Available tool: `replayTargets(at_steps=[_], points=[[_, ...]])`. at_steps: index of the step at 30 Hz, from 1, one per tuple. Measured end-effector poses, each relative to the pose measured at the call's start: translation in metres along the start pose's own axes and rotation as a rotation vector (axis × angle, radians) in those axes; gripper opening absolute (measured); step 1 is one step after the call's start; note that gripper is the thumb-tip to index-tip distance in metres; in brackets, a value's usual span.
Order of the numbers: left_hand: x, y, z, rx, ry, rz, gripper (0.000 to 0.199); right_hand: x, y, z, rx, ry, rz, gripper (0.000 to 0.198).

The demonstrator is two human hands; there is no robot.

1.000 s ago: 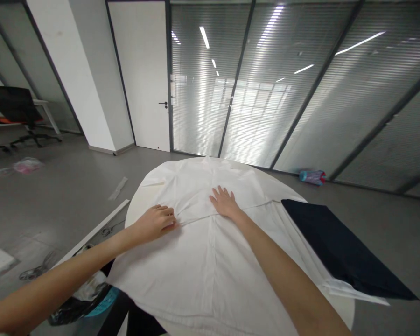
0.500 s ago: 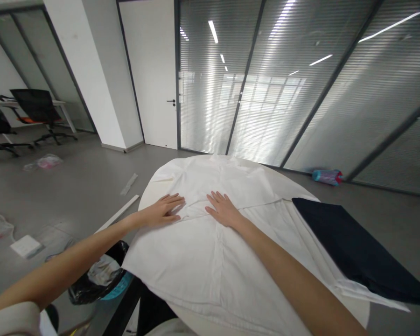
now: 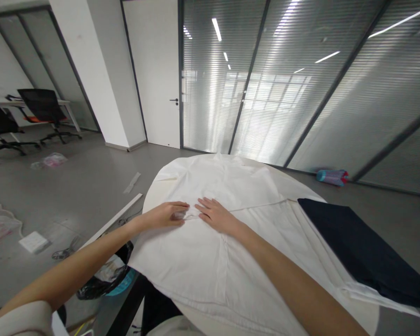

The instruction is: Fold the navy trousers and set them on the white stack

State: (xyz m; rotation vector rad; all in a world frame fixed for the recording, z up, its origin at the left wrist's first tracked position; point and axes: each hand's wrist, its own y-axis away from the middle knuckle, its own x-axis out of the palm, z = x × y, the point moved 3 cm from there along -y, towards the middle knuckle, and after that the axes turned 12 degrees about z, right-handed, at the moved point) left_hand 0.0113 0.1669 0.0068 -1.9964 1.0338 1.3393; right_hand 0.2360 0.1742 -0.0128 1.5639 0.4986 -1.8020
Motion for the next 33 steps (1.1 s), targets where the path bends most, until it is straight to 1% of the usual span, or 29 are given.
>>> replayTargets(at_steps=[5, 7, 11, 13, 16, 18, 21, 24, 26, 28, 30, 33], points=[[0.000, 0.009, 0.003, -0.008, 0.100, -0.079, 0.029, 0.002, 0.010, -0.008, -0.016, -0.026, -0.064, 0.050], [0.001, 0.010, 0.002, -0.025, 0.129, -0.118, 0.027, 0.003, 0.011, -0.011, -0.022, -0.044, -0.117, 0.047], [0.003, 0.009, -0.001, -0.031, 0.117, -0.173, 0.027, 0.004, 0.009, -0.016, -0.023, -0.084, -0.229, 0.034], [0.004, 0.009, 0.000, -0.092, 0.141, -0.231, 0.027, 0.003, 0.009, -0.017, -0.005, -0.097, -0.273, 0.033], [0.006, 0.010, 0.003, -0.158, 0.152, -0.317, 0.026, 0.001, 0.010, -0.015, 0.028, -0.063, -0.312, 0.032], [0.007, 0.011, 0.003, -0.137, 0.124, -0.334, 0.025, -0.001, 0.012, -0.011, 0.032, -0.006, -0.316, 0.031], [0.008, 0.014, 0.001, -0.046, 0.017, -0.298, 0.024, -0.005, 0.014, -0.005, 0.043, 0.098, -0.292, 0.028], [0.005, 0.017, -0.006, 0.081, -0.178, -0.206, 0.022, -0.008, 0.013, 0.001, 0.058, 0.198, -0.232, 0.028], [0.004, 0.018, -0.011, 0.131, -0.269, -0.153, 0.021, -0.009, 0.012, 0.005, 0.055, 0.235, -0.198, 0.027], [0.003, 0.017, -0.014, 0.146, -0.298, -0.112, 0.021, -0.010, 0.010, 0.010, 0.047, 0.228, -0.195, 0.025], [0.003, 0.015, -0.016, 0.137, -0.290, -0.078, 0.021, -0.010, 0.009, 0.016, 0.019, 0.162, -0.214, 0.024], [0.004, 0.011, -0.016, 0.095, -0.237, -0.032, 0.022, -0.008, 0.009, 0.018, -0.068, 0.033, -0.208, 0.032]])
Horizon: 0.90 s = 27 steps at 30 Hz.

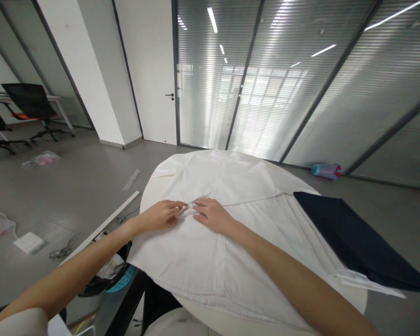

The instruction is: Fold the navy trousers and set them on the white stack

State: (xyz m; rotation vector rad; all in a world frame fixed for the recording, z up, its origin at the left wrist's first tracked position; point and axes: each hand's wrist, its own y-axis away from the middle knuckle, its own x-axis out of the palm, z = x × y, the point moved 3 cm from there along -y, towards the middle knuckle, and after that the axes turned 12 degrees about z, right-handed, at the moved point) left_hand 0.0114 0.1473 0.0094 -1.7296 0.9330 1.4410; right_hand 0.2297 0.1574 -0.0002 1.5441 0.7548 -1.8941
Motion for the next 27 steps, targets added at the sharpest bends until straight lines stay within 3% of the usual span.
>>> replayTargets(at_steps=[3, 9, 12, 16, 19, 23, 27], points=[[-0.001, -0.003, -0.001, -0.007, 0.086, 0.030, 0.019, 0.001, 0.007, -0.014, 0.019, -0.048, 0.054, 0.043], [-0.003, -0.005, -0.006, -0.067, 0.161, 0.023, 0.016, -0.006, 0.040, -0.076, 0.281, -0.053, 0.267, 0.062], [-0.004, -0.004, -0.007, -0.089, 0.151, 0.033, 0.008, -0.009, 0.064, -0.110, 0.458, -0.018, 0.286, 0.062], [-0.012, -0.011, -0.003, -0.119, 0.158, 0.057, 0.030, -0.015, 0.087, -0.151, 0.775, -0.013, 0.267, 0.060], [-0.022, -0.042, 0.005, -0.116, 0.171, -0.013, 0.031, -0.026, 0.072, -0.161, 0.851, 0.018, 0.192, 0.063], [-0.018, -0.108, 0.013, -0.052, 0.145, -0.173, 0.036, -0.033, 0.015, -0.150, 0.710, 0.067, 0.084, 0.067], [0.019, -0.148, 0.017, -0.102, 0.039, -0.008, 0.055, -0.012, -0.018, -0.154, 0.641, 0.046, 0.178, 0.071]])
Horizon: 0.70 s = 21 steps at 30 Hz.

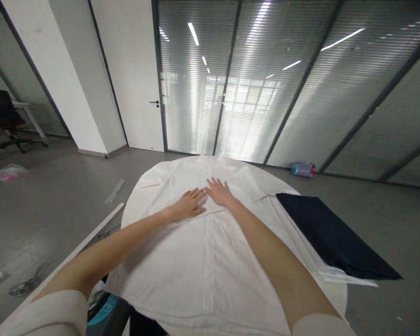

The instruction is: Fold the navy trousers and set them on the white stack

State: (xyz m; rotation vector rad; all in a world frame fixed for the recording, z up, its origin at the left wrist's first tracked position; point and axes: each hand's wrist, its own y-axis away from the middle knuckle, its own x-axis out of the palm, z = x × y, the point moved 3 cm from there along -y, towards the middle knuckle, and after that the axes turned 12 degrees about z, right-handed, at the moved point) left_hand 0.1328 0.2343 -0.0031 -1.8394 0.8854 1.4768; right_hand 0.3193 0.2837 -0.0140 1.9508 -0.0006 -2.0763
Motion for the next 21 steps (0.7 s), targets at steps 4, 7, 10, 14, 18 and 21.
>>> replayTargets(at_steps=[4, 7, 10, 14, 18, 21], points=[[0.024, 0.001, 0.007, -0.116, -0.063, 0.118, 0.065, 0.012, -0.013, -0.039, 0.036, 0.010, 0.055, 0.071], [0.026, 0.004, 0.009, -0.124, -0.078, 0.113, 0.067, 0.008, -0.015, -0.094, 0.188, 0.008, 0.080, 0.072], [0.025, 0.003, 0.007, -0.123, -0.089, 0.099, 0.066, 0.001, -0.015, -0.149, 0.378, -0.021, 0.079, 0.076], [0.024, 0.002, 0.004, -0.130, -0.091, 0.108, 0.066, -0.009, -0.028, -0.181, 0.527, -0.015, 0.020, 0.082], [0.024, 0.002, 0.003, -0.137, -0.073, 0.117, 0.065, -0.018, -0.061, -0.147, 0.412, 0.078, -0.136, 0.075], [0.023, 0.002, 0.003, -0.132, -0.062, 0.107, 0.065, -0.014, -0.091, -0.103, 0.209, 0.039, -0.066, 0.071]])
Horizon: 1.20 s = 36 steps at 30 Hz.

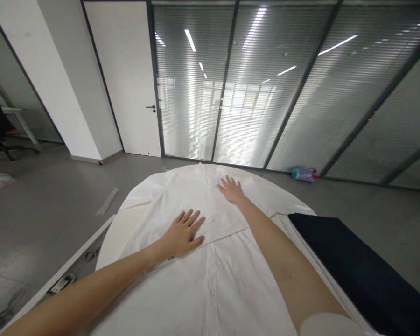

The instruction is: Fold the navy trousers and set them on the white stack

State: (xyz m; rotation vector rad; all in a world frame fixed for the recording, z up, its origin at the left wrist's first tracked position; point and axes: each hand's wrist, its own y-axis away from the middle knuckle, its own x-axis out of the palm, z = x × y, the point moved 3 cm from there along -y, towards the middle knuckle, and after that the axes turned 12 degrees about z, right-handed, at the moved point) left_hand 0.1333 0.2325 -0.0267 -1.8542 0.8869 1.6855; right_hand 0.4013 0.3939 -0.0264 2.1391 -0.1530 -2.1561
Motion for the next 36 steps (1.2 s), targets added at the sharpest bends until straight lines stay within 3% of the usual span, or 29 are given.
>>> replayTargets(at_steps=[4, 11, 15, 21, 26, 30, 33, 36], points=[[0.000, -0.001, -0.001, 0.000, 0.011, -0.002, 0.065, 0.005, -0.021, 0.036, 0.020, -0.105, 0.106, 0.070], [-0.001, 0.000, -0.002, -0.006, 0.013, -0.037, 0.064, -0.001, -0.039, 0.044, 0.148, -0.179, 0.128, 0.068], [0.001, 0.000, -0.003, -0.004, -0.003, -0.026, 0.065, -0.003, -0.035, 0.046, 0.127, -0.165, 0.077, 0.066], [0.002, -0.001, 0.001, 0.005, 0.001, -0.033, 0.065, -0.009, -0.024, 0.005, 0.035, -0.033, -0.162, 0.059], [0.005, 0.000, 0.000, 0.015, 0.018, -0.041, 0.065, 0.001, -0.030, -0.030, 0.068, -0.074, 0.090, 0.061], [0.005, -0.002, -0.004, 0.023, 0.078, -0.023, 0.065, 0.003, -0.032, -0.028, 0.088, -0.071, 0.045, 0.062], [-0.014, -0.004, 0.027, 0.002, 0.244, -0.087, 0.062, 0.003, -0.026, -0.023, 0.095, -0.042, -0.113, 0.060], [-0.047, 0.016, 0.110, -0.237, 0.433, -0.399, 0.055, 0.003, -0.020, -0.024, 0.106, -0.021, -0.276, 0.058]])
